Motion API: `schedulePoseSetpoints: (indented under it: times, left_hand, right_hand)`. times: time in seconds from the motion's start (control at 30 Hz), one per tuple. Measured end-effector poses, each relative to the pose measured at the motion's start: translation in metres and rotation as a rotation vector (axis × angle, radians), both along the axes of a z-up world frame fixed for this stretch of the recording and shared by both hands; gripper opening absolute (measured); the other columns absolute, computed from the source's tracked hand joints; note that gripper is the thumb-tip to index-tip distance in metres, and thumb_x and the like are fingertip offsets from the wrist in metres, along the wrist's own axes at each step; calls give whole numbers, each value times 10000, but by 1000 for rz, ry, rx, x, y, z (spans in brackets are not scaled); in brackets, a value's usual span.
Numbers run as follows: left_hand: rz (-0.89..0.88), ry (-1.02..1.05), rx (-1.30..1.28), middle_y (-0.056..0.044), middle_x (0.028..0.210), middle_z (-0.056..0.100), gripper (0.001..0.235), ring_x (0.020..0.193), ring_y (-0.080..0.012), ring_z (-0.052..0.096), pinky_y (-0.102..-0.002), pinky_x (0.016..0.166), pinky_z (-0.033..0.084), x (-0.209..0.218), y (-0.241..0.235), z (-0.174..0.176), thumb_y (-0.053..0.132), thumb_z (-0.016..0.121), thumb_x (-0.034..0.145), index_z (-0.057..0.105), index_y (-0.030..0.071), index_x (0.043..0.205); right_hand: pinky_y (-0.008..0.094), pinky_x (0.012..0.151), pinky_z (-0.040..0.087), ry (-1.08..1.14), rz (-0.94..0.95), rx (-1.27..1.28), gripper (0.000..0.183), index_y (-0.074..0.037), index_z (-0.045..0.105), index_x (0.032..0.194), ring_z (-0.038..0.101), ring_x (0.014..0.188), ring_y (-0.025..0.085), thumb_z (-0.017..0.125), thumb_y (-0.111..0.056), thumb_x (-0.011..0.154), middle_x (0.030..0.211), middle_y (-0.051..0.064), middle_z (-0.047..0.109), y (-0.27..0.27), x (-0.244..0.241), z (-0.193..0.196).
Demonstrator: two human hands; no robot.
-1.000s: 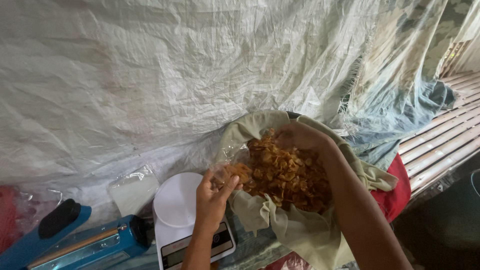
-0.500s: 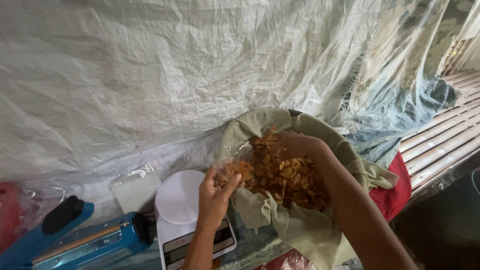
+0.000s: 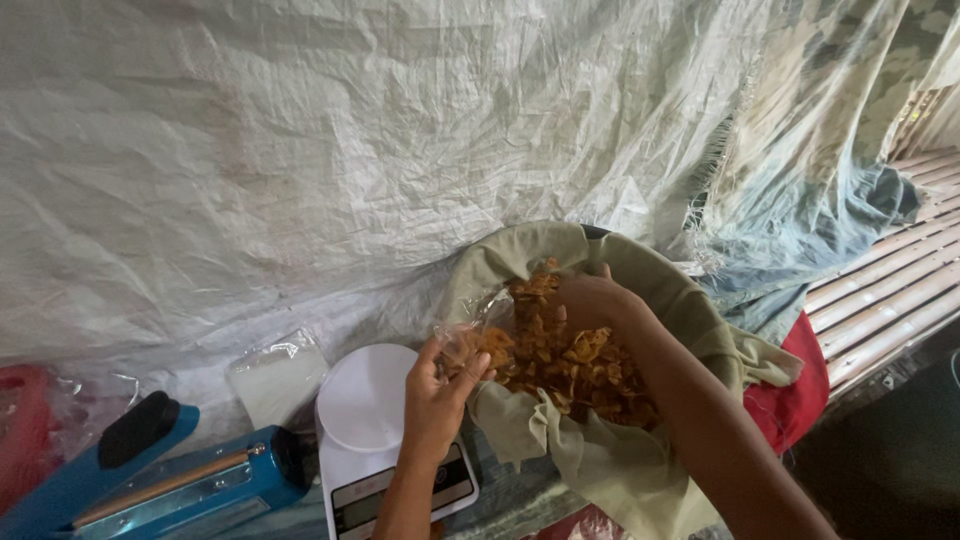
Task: The person scoops dried chips from a cloth-lined bowl into a small plastic bag, places the bag on a digital scale to weigh it, and then uses a handheld heat sealer to seal the bag. The sealed package is then placed into a red basket.
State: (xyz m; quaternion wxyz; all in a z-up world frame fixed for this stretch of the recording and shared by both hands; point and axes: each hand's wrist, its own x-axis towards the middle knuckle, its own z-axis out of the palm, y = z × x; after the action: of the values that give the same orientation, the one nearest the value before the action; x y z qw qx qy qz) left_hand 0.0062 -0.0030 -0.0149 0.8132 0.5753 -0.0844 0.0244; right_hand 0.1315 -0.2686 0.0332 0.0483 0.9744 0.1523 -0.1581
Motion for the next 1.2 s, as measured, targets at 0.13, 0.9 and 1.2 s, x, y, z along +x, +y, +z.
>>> schedulePoseSetpoints:
  times: [0.13,0.9,1.2]
  left_hand:
    - [4,-4,6,-119,1081,713,435,909,-203,741,-368,788,670,-1,0,2,143,759,875,650,37,1282]
    - [-15,54,201,-155,1152,735,601,970,-227,759,-346,824,642,-10,6,24,244,807,829,598,69,1365]
    - [-42,-12,104,-153,869,658,594,912,-198,744,-332,811,616,-2,0,-1,184,824,849,641,34,1394]
  right_hand:
    - [369,907,542,-4,-7,116,167,-196,787,1040,674,955,152,661,-263,952,1030,13,755,-16,10,-9]
    - [473,1068,337,-386,573,362,186,-272,834,1007,445,1189,222,657,-311,965,1285,19,542,83,-103,143]
    - [300,768,619,-176,560,749,224,-150,759,1042,723,849,126,695,-349,961,961,11,745,58,-75,113]
